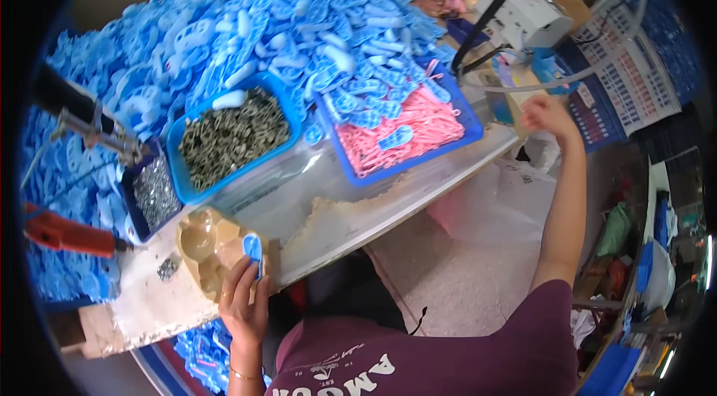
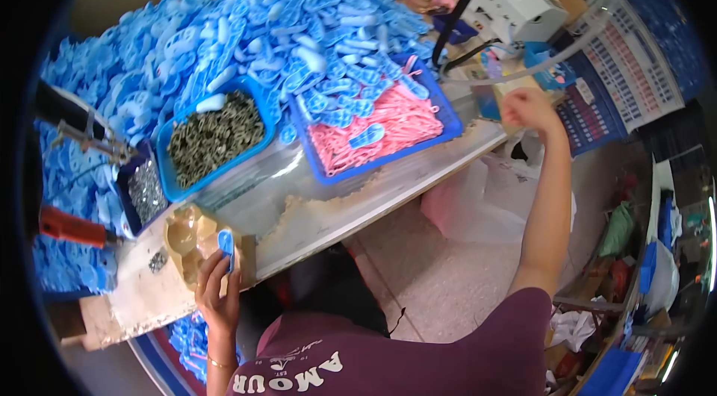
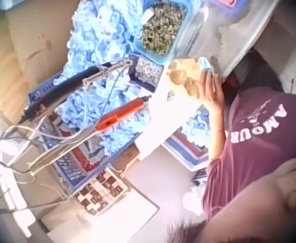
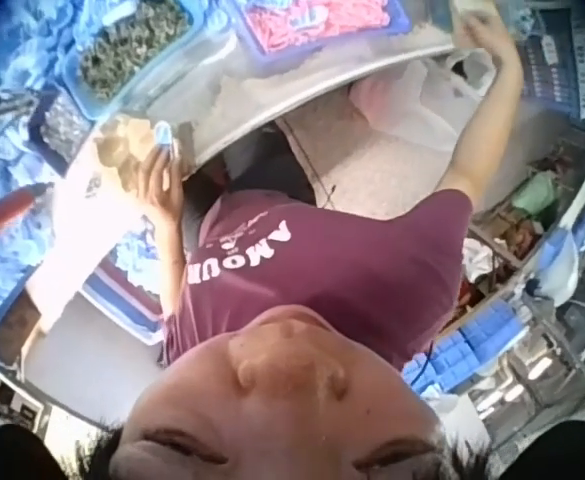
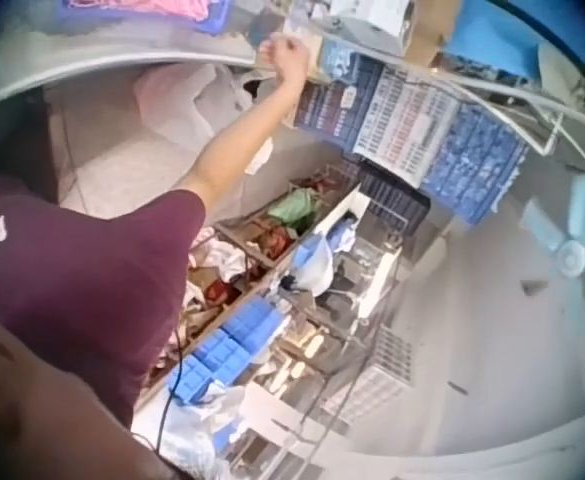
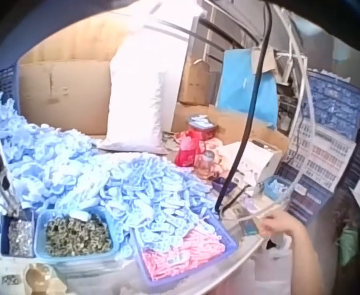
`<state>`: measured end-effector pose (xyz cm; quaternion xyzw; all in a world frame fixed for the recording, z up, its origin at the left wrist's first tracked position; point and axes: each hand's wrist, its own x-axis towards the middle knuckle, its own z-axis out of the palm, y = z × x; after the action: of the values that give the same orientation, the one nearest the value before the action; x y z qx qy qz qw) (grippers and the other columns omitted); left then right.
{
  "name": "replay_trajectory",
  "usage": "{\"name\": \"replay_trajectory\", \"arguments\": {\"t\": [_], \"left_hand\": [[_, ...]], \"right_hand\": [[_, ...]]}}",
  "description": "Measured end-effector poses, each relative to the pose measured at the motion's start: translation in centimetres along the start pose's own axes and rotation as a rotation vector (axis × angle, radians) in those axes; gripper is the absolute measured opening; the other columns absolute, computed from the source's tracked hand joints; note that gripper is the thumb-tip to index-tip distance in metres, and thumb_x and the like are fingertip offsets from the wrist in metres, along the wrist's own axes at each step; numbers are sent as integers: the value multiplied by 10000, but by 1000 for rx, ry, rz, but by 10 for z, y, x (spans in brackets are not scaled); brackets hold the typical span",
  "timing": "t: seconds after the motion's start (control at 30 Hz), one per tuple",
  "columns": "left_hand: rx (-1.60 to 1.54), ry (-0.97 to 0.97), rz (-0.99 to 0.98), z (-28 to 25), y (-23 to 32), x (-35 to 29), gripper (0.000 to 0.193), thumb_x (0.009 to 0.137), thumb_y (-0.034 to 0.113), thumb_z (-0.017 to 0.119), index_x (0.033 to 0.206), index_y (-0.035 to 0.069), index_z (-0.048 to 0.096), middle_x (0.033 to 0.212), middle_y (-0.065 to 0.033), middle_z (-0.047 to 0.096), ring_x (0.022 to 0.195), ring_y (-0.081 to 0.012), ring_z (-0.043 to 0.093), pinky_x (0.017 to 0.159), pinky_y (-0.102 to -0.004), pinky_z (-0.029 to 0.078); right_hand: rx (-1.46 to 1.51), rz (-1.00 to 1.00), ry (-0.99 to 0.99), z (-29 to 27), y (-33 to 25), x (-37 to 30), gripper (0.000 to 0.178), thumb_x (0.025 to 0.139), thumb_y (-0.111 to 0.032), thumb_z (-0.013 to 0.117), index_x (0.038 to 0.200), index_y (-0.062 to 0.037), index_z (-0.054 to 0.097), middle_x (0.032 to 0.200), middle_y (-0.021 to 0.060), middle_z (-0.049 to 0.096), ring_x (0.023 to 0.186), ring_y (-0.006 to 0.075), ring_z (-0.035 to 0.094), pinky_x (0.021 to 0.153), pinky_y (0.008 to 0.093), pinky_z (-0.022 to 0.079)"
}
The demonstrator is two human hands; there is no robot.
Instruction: Assemble plastic toy components at a factory workbench using glue and mechanical fasteners.
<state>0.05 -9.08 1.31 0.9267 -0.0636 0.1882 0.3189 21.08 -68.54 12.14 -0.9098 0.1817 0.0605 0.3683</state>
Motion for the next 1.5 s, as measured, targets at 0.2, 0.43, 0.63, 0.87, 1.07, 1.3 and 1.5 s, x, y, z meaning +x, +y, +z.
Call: {"name": "replay_trajectory", "arguments": {"t": [0.2, 0.43, 0.63, 0.87, 1.07, 1.3, 1.5], "left_hand": [[4, 9, 81, 5, 2, 13, 309, 811, -9, 787, 1112, 4, 717, 1195, -171, 693, 1042, -339, 706, 885, -393, 576], [-3, 46, 63, -3, 1, 5, 306, 812, -7, 785, 1110, 6, 721, 1187, -166, 700, 1038, -330, 709, 893, -387, 575], [-12, 55, 24, -7, -7, -2, 304, 808, -14, 786, 1105, 14, 726, 1184, -160, 704, 1033, -324, 710, 890, -386, 575], [-34, 82, 7, -11, -14, -6, 318, 796, -17, 797, 1105, 13, 723, 1183, -159, 705, 1028, -325, 710, 879, -381, 577], [-59, 66, -48, -13, -16, -10, 322, 802, -40, 776, 1113, 23, 723, 1201, -156, 703, 1072, -331, 695, 938, -393, 554], [-34, 76, 24, -12, -14, -5, 322, 788, -26, 793, 1098, 22, 722, 1173, -152, 707, 1013, -323, 709, 868, -383, 579], [-39, 74, 26, -12, -9, -4, 336, 777, -32, 795, 1100, 21, 720, 1164, -153, 709, 997, -327, 710, 858, -381, 580]], "right_hand": [[-35, -502, -379, 149, -86, -49, 193, 971, -160, 658, 1077, 0, 677, 882, 47, 696, 813, 127, 670, 742, 294, 547], [-288, -783, 189, 213, -118, -4, 202, 891, -100, 690, 1078, -25, 678, 975, 131, 698, 847, 279, 694, 766, 382, 546], [-349, -948, 279, 240, -129, 27, 265, 825, -92, 737, 1070, -49, 647, 1053, 131, 619, 925, 328, 646, 810, 418, 519], [-431, -882, 203, 237, -126, 3, 199, 780, -82, 754, 912, -52, 608, 959, 104, 605, 875, 327, 631, 755, 420, 508], [-368, -745, 71, 225, -141, -17, 180, 814, -119, 757, 936, -43, 649, 883, 109, 635, 797, 280, 656, 707, 406, 512], [-204, -843, 360, 236, -161, 52, 260, 852, -117, 725, 1095, -42, 667, 1058, 141, 693, 867, 287, 698, 770, 393, 545], [-97, -875, 223, 264, -194, 61, 340, 878, -173, 751, 1175, -34, 662, 1129, 139, 689, 946, 252, 706, 818, 369, 554]]}}
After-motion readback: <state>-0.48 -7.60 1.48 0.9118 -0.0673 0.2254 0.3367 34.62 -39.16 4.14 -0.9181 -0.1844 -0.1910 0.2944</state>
